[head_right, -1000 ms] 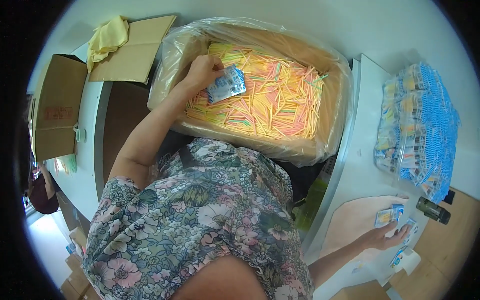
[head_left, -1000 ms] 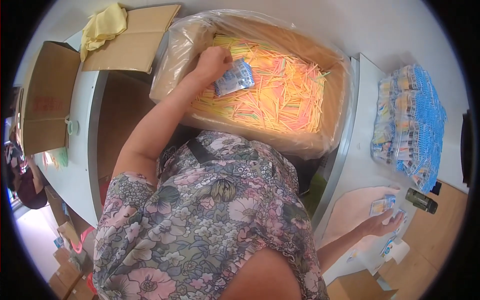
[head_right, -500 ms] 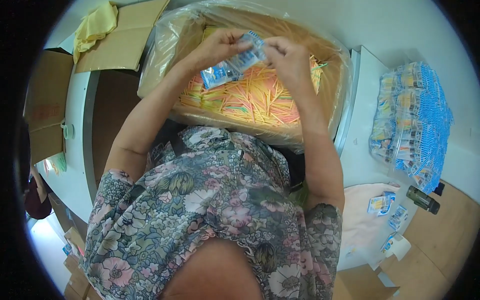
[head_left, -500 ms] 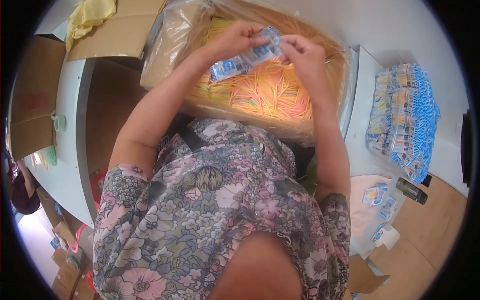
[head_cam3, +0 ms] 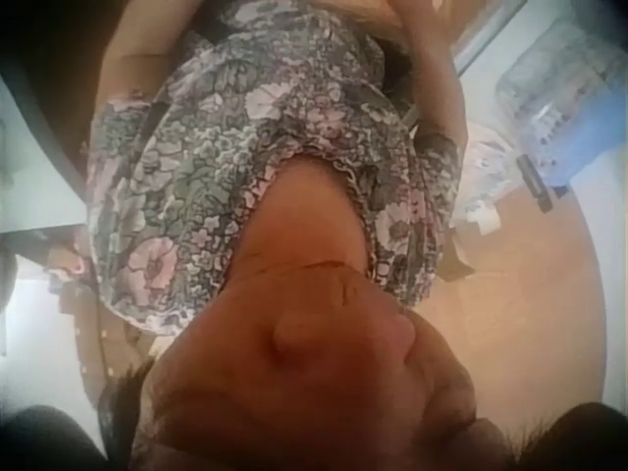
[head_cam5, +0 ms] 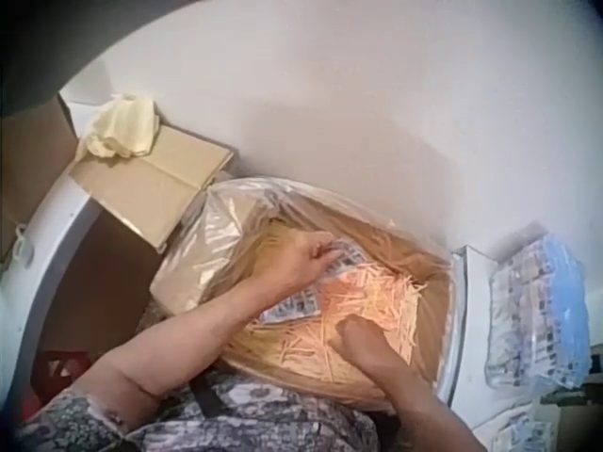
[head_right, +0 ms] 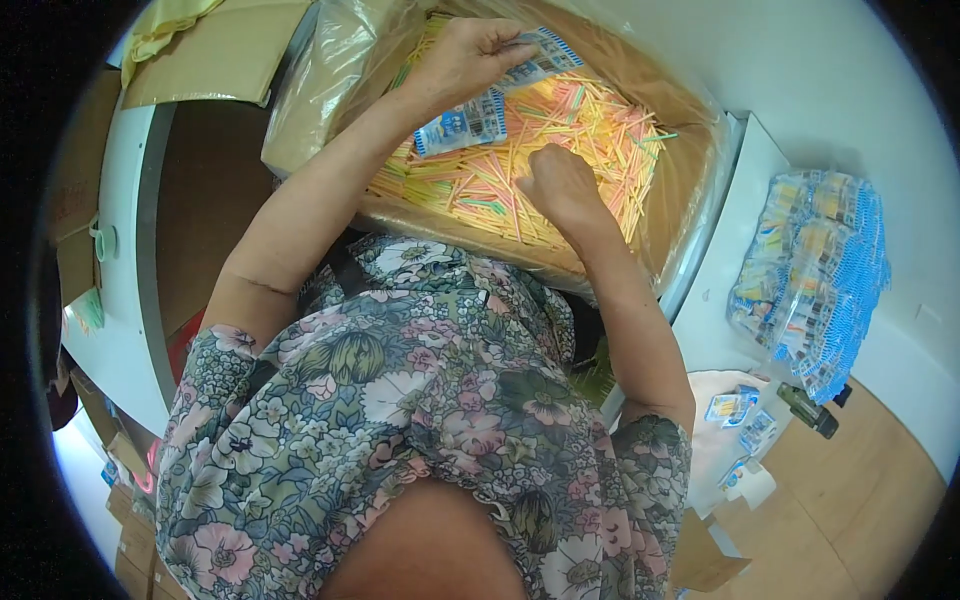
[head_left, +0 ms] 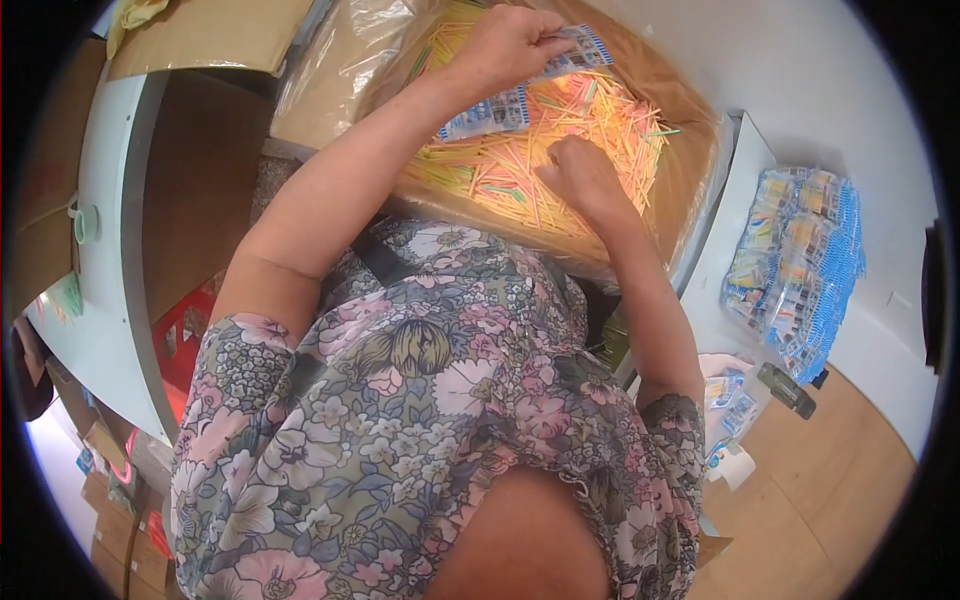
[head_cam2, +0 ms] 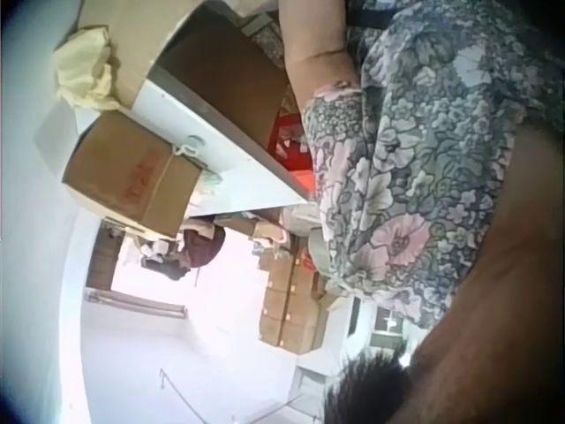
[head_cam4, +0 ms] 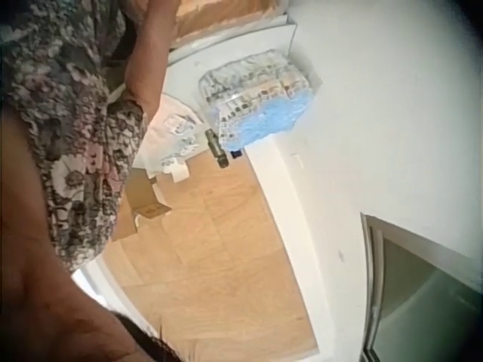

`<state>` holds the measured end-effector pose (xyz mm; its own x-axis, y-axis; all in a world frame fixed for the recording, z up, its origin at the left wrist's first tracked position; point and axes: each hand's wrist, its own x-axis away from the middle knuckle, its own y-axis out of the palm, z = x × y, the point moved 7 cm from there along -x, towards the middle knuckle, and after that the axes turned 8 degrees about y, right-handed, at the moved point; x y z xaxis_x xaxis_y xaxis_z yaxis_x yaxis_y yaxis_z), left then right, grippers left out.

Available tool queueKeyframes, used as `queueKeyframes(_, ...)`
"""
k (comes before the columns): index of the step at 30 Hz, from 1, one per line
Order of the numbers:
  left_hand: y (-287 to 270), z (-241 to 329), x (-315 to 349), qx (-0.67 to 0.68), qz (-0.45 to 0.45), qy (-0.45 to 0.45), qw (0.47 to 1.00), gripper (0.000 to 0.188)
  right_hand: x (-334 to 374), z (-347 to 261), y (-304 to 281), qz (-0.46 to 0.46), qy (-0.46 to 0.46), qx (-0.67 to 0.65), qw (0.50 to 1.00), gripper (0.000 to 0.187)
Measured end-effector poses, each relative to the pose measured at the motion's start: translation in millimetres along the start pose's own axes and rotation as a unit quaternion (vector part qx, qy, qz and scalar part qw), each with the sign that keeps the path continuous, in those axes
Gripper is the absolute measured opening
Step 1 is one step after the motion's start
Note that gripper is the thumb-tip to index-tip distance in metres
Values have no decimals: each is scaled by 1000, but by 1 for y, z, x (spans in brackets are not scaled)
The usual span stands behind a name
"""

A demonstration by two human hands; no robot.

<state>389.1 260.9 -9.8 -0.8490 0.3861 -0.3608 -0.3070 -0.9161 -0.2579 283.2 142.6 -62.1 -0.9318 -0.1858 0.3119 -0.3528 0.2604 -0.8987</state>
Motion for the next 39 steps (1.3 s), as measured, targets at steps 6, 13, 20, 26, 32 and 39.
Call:
queueKeyframes(6, -2, 2, -3, -118, -55, -1, 992, 17, -1, 2, 5, -31, -1, -21, 999, 25)
queueKeyframes(13, 11, -14, 5, 191, -102, -153, 964, 18, 9, 20, -31, -11, 62, -243, 968, 19)
queueKeyframes(20, 68, 7, 55, 292, -429, -173, 837, 23, 16, 43, -55, 19, 159, -545, 823, 13)
queueKeyframes(26, 87, 6, 57, 289, -376, -121, 872, 18, 19, 42, -48, 15, 108, -603, 790, 17)
queueKeyframes(32, 86, -7, 56, 196, -371, -60, 906, 18, 30, 19, -70, 223, -25, -273, 936, 30)
queueKeyframes(39, 89, 8, 54, 187, -349, -17, 918, 15, 28, 38, -65, 207, 147, -382, 889, 25)
